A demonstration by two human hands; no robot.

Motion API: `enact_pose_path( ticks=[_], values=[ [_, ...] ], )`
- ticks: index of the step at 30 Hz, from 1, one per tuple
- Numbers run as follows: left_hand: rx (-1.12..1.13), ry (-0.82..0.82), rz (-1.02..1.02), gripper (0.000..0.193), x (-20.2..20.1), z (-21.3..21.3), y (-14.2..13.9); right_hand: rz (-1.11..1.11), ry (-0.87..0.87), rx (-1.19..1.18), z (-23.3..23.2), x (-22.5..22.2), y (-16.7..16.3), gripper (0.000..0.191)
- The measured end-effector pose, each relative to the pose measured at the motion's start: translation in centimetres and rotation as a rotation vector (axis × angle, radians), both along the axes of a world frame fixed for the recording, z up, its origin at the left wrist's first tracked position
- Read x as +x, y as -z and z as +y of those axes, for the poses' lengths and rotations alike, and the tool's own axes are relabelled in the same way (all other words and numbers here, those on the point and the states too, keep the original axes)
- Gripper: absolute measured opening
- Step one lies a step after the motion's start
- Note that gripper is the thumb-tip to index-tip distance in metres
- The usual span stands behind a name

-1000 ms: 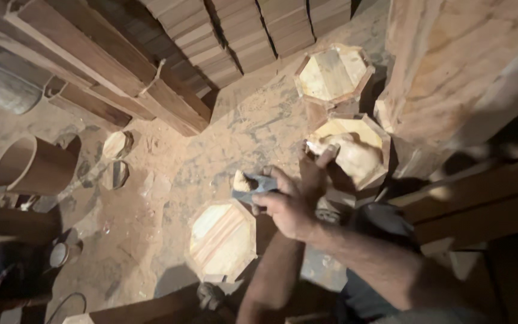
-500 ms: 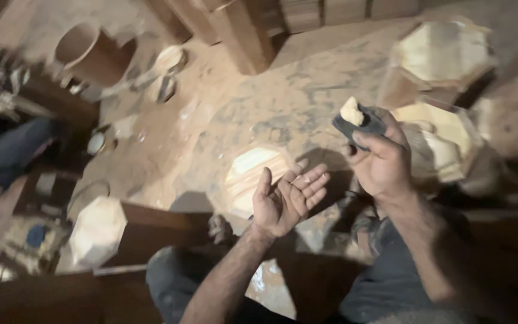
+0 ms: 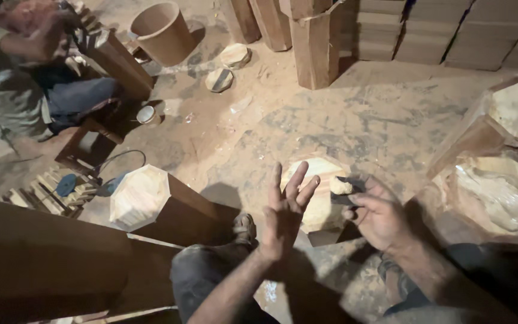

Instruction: The person is smoothing a hexagonal wooden piece using a sanding block. They then open a plastic bag, take out a putty-like substance, and apply it to the edges of the wooden piece with a small tool.

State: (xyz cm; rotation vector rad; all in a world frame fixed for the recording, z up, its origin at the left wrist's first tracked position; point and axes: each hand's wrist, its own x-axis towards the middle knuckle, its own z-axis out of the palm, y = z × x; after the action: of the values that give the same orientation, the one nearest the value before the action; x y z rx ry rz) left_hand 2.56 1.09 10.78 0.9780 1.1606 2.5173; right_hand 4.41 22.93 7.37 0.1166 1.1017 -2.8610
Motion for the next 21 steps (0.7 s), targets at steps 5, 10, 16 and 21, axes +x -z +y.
enact_pose_path(
  ticks=[5,10,16,21],
  values=[
    [-0.059,-0.125,0.138,0.103,0.3,-1.4,-0.1,-0.009,-0.023,0.002,-3.6,-0.4,0.2,0.033],
    [-0.231,-0.266,0.389,0.096,-0.1,-3.0,-0.3,-0.102,-0.036,-0.05,-6.4,-1.7,-1.2,0.033],
    [-0.462,-0.459,0.702,0.089,-1.4,-5.0,0.6,-0.136,-0.081,-0.076,-7.4,-2.7,-1.9,0.033],
    [-0.298,-0.216,0.283,0.094,-0.4,-5.0,1.2,0.009,-0.084,-0.082,-6.0,-2.6,-1.8,0.035]
  ],
)
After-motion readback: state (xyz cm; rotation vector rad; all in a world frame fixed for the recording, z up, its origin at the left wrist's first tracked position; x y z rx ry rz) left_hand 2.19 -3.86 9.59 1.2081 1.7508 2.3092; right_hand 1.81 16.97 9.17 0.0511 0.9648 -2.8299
